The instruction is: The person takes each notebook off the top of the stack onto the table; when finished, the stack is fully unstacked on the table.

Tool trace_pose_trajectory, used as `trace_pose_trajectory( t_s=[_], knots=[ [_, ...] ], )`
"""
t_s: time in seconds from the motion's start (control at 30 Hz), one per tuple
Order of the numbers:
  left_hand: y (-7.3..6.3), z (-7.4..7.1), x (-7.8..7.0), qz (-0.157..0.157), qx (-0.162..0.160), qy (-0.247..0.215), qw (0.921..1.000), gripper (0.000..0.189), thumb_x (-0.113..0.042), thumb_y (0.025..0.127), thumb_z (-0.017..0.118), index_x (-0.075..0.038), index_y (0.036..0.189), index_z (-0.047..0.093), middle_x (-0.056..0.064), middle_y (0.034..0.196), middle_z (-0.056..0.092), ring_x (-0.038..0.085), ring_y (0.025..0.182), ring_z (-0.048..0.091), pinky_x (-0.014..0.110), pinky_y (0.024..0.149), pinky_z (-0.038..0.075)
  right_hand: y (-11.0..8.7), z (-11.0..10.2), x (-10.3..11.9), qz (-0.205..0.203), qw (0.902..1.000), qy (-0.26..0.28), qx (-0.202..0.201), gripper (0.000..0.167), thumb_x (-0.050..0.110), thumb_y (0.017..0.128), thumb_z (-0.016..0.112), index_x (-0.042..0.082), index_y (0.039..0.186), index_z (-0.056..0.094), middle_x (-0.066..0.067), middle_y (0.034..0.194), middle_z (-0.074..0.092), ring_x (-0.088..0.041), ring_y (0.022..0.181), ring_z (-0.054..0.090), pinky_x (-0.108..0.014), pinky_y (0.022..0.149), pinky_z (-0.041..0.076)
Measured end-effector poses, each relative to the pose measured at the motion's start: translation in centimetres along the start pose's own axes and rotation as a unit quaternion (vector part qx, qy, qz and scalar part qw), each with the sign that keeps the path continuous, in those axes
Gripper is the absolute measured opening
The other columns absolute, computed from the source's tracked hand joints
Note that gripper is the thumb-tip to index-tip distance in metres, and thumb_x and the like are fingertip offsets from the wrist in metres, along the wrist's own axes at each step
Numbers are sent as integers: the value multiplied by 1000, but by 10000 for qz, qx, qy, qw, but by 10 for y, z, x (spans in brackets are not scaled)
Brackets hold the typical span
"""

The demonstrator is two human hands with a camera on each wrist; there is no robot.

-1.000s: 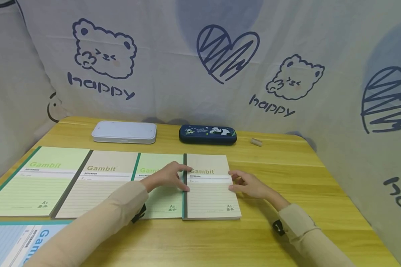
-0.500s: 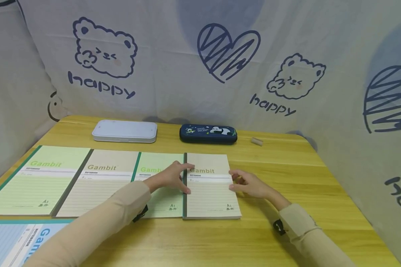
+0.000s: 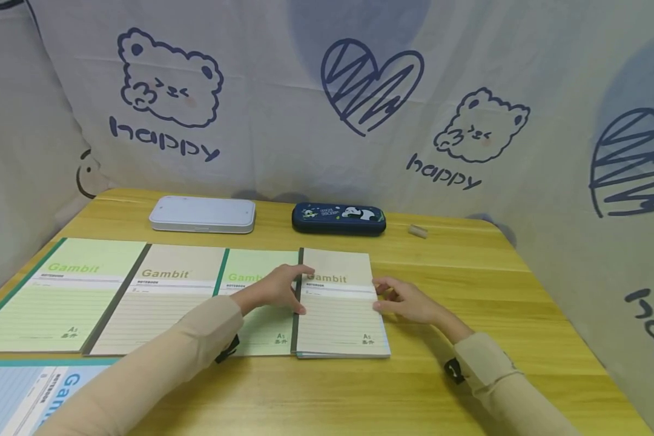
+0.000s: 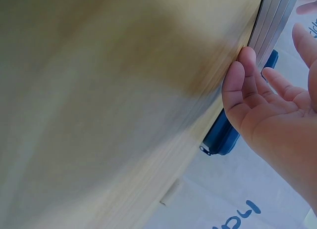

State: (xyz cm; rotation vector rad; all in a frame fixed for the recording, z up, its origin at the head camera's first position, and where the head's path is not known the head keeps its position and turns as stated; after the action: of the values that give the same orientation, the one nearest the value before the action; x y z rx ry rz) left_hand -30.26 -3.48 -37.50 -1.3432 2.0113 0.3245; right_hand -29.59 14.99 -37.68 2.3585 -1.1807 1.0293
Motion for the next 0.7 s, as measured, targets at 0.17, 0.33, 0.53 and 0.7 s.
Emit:
trace_pose_trajectory(
  t_s=[0.17, 0.33, 0.53, 0.7],
  knots=[
    [-5, -6, 4, -215, -30, -514, 9984, 80, -2, 59, 81, -8, 130, 45, 18, 133, 39, 33, 120, 36, 43, 97, 29, 0, 1, 1, 39, 10000, -38, 18, 51, 14, 87, 58, -10, 128, 38, -21, 111, 53, -25, 91, 53, -32, 73, 44],
    [-12, -11, 4, -226, 123, -1376, 9901, 74, 8, 62, 75, -5, 129, 47, 20, 132, 38, 31, 116, 38, 41, 94, 33, 1, 0, 1, 13, 10000, -92, 32, 52, 18, 87, 58, -10, 127, 39, -20, 110, 53, -25, 90, 53, -32, 74, 43],
    [-22, -12, -1, -116, 446, -2398, 9697, 72, 16, 66, 63, -3, 132, 43, 21, 136, 32, 26, 114, 34, 37, 93, 33, 0, 0, 0, 39, 10000, -10, 55, 51, 15, 87, 58, -10, 127, 38, -22, 111, 52, -27, 92, 53, -34, 75, 43],
    [-29, -14, -4, 87, 668, -2998, 9516, 71, 19, 66, 56, 2, 133, 38, 20, 123, 40, 25, 99, 40, 30, 81, 38, 0, 1, 0, 33, 10000, -21, 50, 51, 15, 87, 58, -10, 127, 38, -22, 111, 52, -28, 93, 53, -34, 76, 43]
  ],
)
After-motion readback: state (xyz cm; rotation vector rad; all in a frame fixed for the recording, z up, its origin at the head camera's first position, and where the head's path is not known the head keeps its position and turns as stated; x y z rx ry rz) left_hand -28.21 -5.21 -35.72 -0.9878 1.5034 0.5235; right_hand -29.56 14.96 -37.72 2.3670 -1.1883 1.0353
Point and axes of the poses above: each hand's wrist, its own y-axis towards the middle knuckle, its own z-axis out of the palm, x = y × z, the point moved 10 cm from there along y, towards the middle knuckle
